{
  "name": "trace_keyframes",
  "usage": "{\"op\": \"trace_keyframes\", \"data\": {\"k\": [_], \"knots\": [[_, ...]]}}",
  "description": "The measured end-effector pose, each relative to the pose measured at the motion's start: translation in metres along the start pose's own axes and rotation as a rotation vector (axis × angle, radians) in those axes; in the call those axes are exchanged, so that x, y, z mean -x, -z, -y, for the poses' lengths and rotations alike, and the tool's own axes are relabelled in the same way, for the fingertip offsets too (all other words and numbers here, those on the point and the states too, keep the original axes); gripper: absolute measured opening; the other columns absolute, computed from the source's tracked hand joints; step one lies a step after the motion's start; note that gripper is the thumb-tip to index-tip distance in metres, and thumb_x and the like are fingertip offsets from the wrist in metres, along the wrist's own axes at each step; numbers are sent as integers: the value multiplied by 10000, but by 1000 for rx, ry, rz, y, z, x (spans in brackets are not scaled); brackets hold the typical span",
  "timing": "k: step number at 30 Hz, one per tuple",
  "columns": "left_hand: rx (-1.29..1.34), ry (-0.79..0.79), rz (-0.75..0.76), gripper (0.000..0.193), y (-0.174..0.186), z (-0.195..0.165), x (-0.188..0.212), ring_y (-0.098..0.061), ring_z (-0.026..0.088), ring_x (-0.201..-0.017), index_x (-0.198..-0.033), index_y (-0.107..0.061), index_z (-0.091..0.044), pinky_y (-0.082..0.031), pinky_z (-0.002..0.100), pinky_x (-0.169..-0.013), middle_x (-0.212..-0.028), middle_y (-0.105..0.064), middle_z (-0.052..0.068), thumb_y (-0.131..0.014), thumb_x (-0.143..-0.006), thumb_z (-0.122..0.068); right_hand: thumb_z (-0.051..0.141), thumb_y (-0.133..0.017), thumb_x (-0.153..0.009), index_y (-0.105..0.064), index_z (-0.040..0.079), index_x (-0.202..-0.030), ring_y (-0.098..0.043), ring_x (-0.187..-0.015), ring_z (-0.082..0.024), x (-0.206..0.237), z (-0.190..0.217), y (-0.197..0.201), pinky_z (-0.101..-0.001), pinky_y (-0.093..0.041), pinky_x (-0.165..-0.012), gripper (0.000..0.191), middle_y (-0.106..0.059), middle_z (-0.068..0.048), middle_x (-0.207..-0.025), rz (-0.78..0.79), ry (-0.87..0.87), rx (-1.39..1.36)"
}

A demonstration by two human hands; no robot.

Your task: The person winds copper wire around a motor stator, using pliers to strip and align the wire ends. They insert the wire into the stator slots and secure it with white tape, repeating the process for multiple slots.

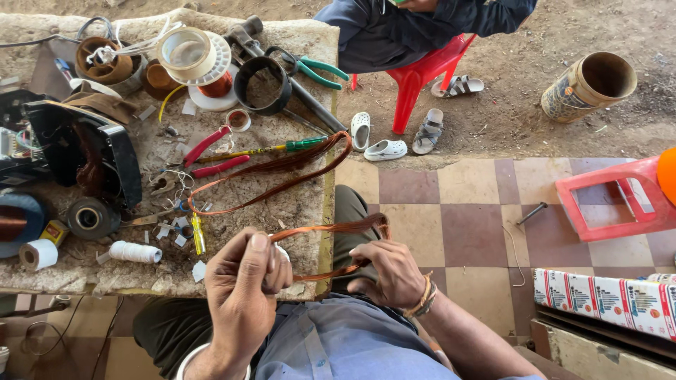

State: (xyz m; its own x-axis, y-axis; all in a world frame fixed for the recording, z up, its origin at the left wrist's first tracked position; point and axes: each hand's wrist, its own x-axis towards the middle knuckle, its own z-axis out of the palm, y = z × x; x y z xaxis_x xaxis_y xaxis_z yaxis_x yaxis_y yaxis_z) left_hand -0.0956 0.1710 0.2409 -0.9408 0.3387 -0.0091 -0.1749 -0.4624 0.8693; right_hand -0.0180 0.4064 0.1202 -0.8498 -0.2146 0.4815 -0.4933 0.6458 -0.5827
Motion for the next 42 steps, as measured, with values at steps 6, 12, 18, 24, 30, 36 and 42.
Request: {"op": "trace_keyframes", "data": {"k": [6,12,18,24,30,36,42], "knots": [[26,79,115,328,-6,6,2,-323,75,-549,-811,-523,0,-319,285,-518,-648,-420,-6,-481,-1119,-107,280,-608,-1112,-265,63,-1487,-734,-829,-185,-10,27,-8,-299,-618,-730,553,-696,-202,-1246,-295,32,-475],[-151,169,204,323,-7,5,6,-388,78,-581,-796,-544,-1,-355,275,-541,-649,-463,-5,-499,-1088,-134,142,-515,-1086,-316,11,-1461,-609,-594,-65,-17,33,-4,-218,-561,-532,444,-752,-143,-1032,-214,-339,-718],[-240,113,144,313,-1,2,6,-409,74,-586,-802,-564,-9,-373,265,-549,-630,-471,-10,-507,-1080,-139,117,-493,-1109,-532,30,-1206,-695,-735,-140,-22,19,5,-268,-559,-659,137,-769,-95,-932,-101,-185,-615],[-295,-17,46,326,1,10,2,-383,66,-570,-783,-527,-29,-332,256,-533,-616,-453,-19,-503,-1092,-130,57,-530,-1099,-593,69,-1137,-784,-786,-135,-20,6,-9,-246,-604,-700,74,-777,-54,-908,-227,-181,-269],[-177,-29,62,335,2,13,-1,-377,70,-583,-780,-498,-25,-340,268,-544,-650,-436,-17,-492,-1101,-120,96,-704,-934,-506,-12,-1343,-655,-681,-137,-36,19,13,-249,-536,-651,466,-781,-107,-1009,-88,-178,-468],[31,57,193,322,1,14,-6,-357,88,-590,-816,-493,-13,-356,295,-576,-677,-421,-3,-493,-1114,-133,93,-844,-871,-436,-17,-1419,-760,-876,-160,-49,45,33,-262,-616,-785,692,-783,-99,-1068,41,-153,-627],[161,194,258,336,-3,4,-11,-379,87,-558,-844,-505,-11,-345,273,-559,-672,-439,9,-487,-1123,-196,26,-838,-874,-548,-17,-1307,-804,-938,-172,-45,40,39,-279,-634,-829,523,-807,-116,-1025,-41,-144,-594]]}}
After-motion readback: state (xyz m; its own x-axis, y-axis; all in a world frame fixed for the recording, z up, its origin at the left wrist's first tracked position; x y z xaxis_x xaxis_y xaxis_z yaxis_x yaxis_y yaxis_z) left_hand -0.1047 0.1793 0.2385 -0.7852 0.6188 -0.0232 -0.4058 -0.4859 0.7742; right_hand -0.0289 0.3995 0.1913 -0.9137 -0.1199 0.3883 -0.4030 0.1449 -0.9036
